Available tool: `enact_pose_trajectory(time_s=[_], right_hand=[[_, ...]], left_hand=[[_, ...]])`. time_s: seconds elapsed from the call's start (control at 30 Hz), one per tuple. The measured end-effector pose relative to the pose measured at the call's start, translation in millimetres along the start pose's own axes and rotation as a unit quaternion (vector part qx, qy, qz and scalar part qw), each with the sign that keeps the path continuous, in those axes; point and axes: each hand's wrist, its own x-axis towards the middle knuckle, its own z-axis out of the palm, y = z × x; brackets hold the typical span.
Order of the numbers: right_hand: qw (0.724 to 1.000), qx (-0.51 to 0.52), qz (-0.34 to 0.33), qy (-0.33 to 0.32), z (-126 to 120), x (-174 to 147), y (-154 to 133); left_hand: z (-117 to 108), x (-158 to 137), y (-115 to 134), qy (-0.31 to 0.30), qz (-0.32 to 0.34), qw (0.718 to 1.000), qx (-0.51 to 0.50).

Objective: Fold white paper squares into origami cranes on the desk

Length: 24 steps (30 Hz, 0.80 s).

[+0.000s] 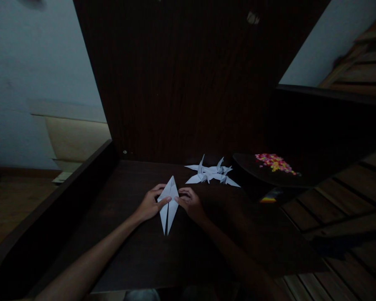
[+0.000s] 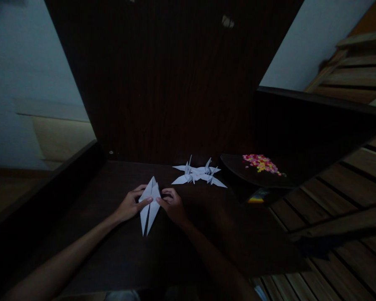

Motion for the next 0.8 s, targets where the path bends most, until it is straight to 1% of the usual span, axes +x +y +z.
enact_pose_trajectory(time_s=[0.17,0.23,0.3,0.37,0.47,0.57,0.7,0.8], right_hand=[[0.999,0.035,0.016,-0.004,-1,2,-1],[0.999,0.034,0.015,0.001,-2,2,-2],[0.999,0.031,0.003,0.011,-3,2,-4],[0.999,0.031,-0.013,0.021,-4,2,-6],[0.999,0.033,-0.026,0.028,-5,1,-8],[0.999,0.026,-0.03,0.026,-5,0,-10],[0.999,0.023,-0.009,0.022,-4,0,-10],[1.0,0.017,0.02,-0.001,-2,0,-11]], left_hand=[[1,0,-4,-0.002,-0.001,1.0,0.031],[2,1,-7,0.02,-0.001,0.999,0.025],[3,1,-9,0.052,-0.019,0.998,-0.012],[5,2,-11,0.063,-0.062,0.993,-0.077],[6,1,-11,0.031,-0.14,0.975,-0.172],[6,1,-8,0.005,-0.192,0.956,-0.221],[6,1,-5,0.024,-0.204,0.947,-0.245],[6,2,-5,0.036,-0.201,0.946,-0.251]])
